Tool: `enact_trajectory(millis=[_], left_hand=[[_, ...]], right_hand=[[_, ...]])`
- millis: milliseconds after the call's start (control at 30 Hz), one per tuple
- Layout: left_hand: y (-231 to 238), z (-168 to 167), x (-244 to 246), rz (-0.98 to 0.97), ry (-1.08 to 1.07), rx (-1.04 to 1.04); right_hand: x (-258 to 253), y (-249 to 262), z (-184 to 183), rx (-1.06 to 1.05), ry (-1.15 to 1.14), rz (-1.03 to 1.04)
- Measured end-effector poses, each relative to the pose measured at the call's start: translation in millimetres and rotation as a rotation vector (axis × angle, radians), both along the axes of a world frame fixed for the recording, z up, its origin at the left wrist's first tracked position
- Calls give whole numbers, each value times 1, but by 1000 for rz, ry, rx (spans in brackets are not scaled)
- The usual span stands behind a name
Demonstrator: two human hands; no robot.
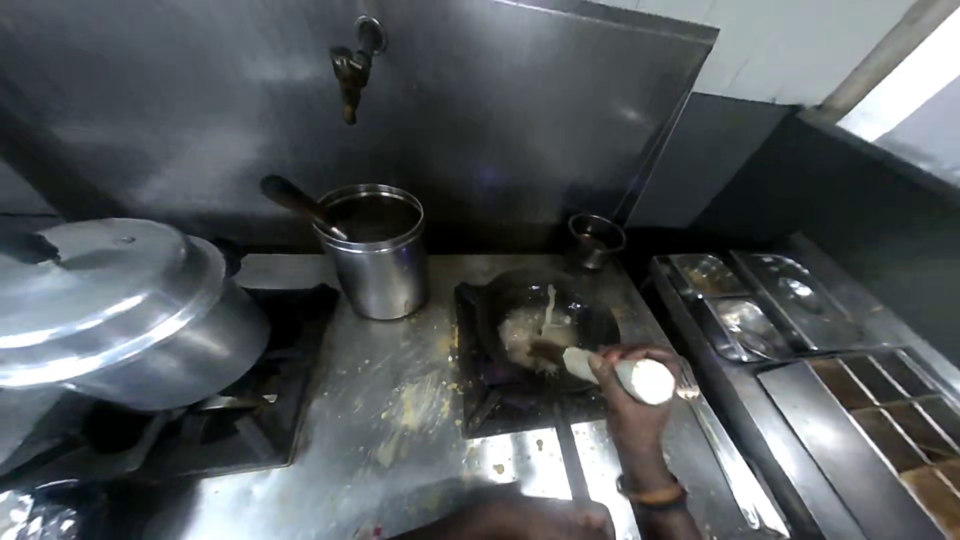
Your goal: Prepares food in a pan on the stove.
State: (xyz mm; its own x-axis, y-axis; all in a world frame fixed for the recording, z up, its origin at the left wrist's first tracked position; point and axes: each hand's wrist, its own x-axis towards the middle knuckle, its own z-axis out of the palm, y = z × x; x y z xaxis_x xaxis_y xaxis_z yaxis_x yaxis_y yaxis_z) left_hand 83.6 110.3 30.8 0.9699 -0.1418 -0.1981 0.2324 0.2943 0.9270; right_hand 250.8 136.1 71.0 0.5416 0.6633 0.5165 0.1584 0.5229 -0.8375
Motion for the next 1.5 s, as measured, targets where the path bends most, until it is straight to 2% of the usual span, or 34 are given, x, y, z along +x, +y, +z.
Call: enact_trajectory(millis=[100,200,300,400,500,567,633,700,767,833,933,1067,1167,1300,1400,1500], left_hand=[[-8,-14,-6,24,100,31],[-8,-20,-33,109,168,130],[-2,-20,-87,311,151,112],[17,-2,-141,573,164,118],[49,31,-174,829,305,362],[74,49,-186,972,436,593],[104,50,-195,1158,477,726],[134,44,-197,1388,443,693],[159,35,-199,1522,395,646],[175,36,-194,1553,403,608],[177,36,-193,1495,438,603],[180,36,-191,1497,404,571],[173,35,-194,1494,391,546],[173,40,-194,1472,404,555],[171,37,-195,1453,423,546],[174,35,-195,1441,420,564]], right_hand=[[20,13,-13,-14,78,-96],[55,1,10,-36,187,-180],[77,-31,31,-70,200,-328],[89,-50,55,105,218,-416],[94,-42,61,247,77,-351],[95,-26,46,65,-75,-183],[90,-18,49,-278,-296,-84],[85,-17,71,-468,-566,-47],[75,-25,86,-499,-699,-73],[66,-27,90,-463,-700,-77],[62,-9,69,-449,-616,-21],[60,0,87,-419,-636,-1],[48,-4,65,-404,-569,-11],[38,-19,68,-391,-564,-37],[29,-27,35,-367,-555,-49],[33,-30,41,-366,-581,-74]])
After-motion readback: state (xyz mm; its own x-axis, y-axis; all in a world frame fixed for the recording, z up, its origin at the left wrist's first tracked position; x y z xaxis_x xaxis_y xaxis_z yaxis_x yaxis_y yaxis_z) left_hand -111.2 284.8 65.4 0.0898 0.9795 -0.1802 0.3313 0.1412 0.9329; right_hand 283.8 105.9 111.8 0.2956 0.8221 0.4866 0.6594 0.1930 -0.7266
